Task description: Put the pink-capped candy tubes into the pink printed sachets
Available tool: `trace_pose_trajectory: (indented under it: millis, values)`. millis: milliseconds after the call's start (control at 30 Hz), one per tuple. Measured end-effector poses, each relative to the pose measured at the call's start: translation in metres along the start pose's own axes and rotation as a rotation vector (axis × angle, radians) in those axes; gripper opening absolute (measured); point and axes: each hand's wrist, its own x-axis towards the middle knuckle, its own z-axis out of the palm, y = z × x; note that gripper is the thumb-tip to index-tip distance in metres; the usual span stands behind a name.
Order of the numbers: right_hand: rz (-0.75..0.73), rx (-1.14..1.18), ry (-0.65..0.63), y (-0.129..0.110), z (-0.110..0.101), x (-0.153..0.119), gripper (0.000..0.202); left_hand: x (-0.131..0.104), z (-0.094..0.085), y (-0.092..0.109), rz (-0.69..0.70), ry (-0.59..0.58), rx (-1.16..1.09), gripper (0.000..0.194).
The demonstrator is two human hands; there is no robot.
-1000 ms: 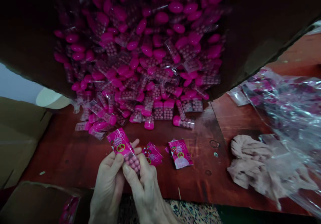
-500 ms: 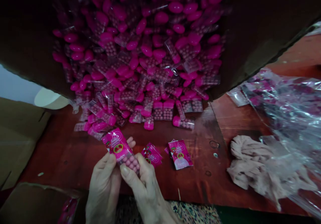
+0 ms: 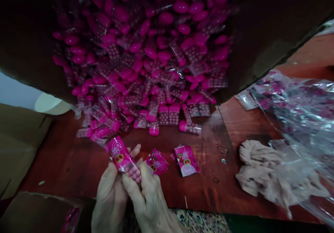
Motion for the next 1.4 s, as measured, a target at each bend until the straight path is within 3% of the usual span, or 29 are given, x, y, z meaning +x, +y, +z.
trace_pose_trajectory:
  millis: [167, 467, 600, 767, 1000, 1133, 1300, 1400]
  values:
    - [-0.025, -0.024, -0.049, 0.002, 0.001, 0.003, 0.021, 0.013, -0.005, 0.001, 0.043, -0.009, 0.080, 0.031]
    - [-0.019, 0.037, -0.071, -0.007, 0.001, 0.004, 0.019, 0.000, 0.000, -0.003, -0.028, 0.034, -0.006, 0.032]
    - [-0.016, 0.030, -0.093, -0.011, 0.000, 0.008, 0.023, 0.002, 0.000, -0.004, -0.001, -0.055, -0.025, 0.044]
    - [-0.047, -0.043, -0.049, -0.008, 0.002, 0.004, 0.031, -0.002, 0.004, -0.004, -0.057, -0.121, 0.017, 0.024]
    - [-0.147, -0.196, 0.026, 0.002, 0.001, -0.007, 0.026, -0.011, 0.007, -0.001, -0.126, -0.186, 0.125, 0.024]
    - [-0.068, -0.001, -0.035, -0.005, -0.003, 0.000, 0.024, -0.013, 0.010, -0.004, -0.136, -0.115, 0.096, 0.029]
    - [-0.024, 0.346, -0.152, -0.017, -0.009, 0.010, 0.026, -0.010, 0.012, -0.002, -0.035, -0.080, 0.055, 0.035]
    - [-0.017, 0.358, -0.218, -0.017, -0.012, 0.009, 0.026, -0.008, 0.012, 0.001, 0.027, -0.092, 0.097, 0.038]
